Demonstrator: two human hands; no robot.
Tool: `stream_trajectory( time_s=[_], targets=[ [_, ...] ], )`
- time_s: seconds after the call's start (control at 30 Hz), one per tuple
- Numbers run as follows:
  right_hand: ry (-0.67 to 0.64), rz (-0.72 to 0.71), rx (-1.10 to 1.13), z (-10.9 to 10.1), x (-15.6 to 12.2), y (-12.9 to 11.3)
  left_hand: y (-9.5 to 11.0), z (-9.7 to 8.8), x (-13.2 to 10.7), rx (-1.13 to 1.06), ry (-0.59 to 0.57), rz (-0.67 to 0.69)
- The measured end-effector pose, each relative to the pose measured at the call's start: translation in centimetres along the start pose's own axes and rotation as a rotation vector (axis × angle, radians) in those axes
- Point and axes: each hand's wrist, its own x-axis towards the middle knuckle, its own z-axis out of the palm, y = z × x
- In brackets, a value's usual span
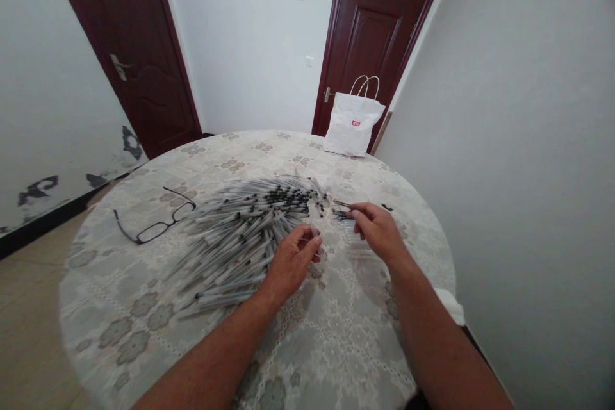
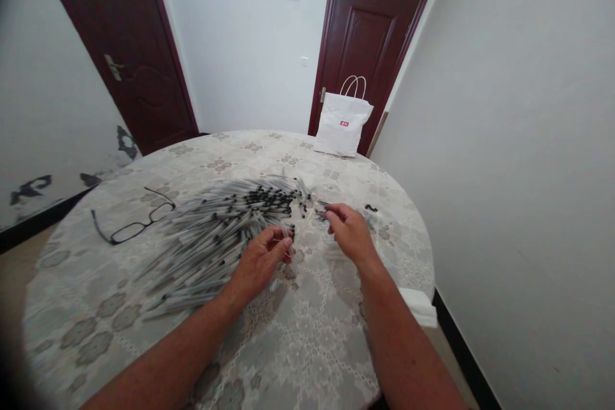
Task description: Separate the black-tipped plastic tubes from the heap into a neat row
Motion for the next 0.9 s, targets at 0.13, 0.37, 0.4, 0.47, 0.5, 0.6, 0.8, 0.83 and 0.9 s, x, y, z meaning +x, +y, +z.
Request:
stream_trajectory(
  time_s=[0.13, 0.37, 0.4, 0.47, 0.5, 0.6, 0.8, 0.83, 0.9],
  targets=[
    [-0.244, -0.176, 0.020, 2.8, -4.2, -0.6, 0.1, 0.0, -0.1, 0.027, 0.012, 0.030],
    [-0.273, -0.374, -0.155, 3.9, -4.9, -1.3, 0.4, -0.1, 0.0, 0.069, 0.013, 0.023],
    [-0.293, -0.404, -0.210, 3.3, -4.8, -1.0, 0.5, -0.1, 0.0, 0.069, 0.030, 0.020],
    [-0.322, -0.446, -0.357, 1.8, -4.3, -0.1, 0.8, -0.1, 0.0, 0.089, 0.071, 0.016],
    [-0.321, -0.447, -0.442, 1.0, -4.0, 0.4, 0.9, -0.2, 0.1, 0.105, 0.091, 0.015],
    [-0.219, -0.336, -0.695, -1.6, -2.9, 2.5, 1.2, -0.5, 0.2, 0.144, 0.149, 0.020],
    [-0.062, -0.100, -0.926, -3.4, -1.0, 6.0, 1.1, -1.0, 0.4, 0.173, 0.227, 0.059],
    [-0.063, -0.079, -0.939, -3.3, -0.8, 6.3, 1.2, -1.0, 0.4, 0.186, 0.238, 0.066],
    [-0.073, -0.050, -0.964, -2.9, -0.6, 6.7, 1.3, -1.1, 0.5, 0.209, 0.262, 0.077]
  ],
)
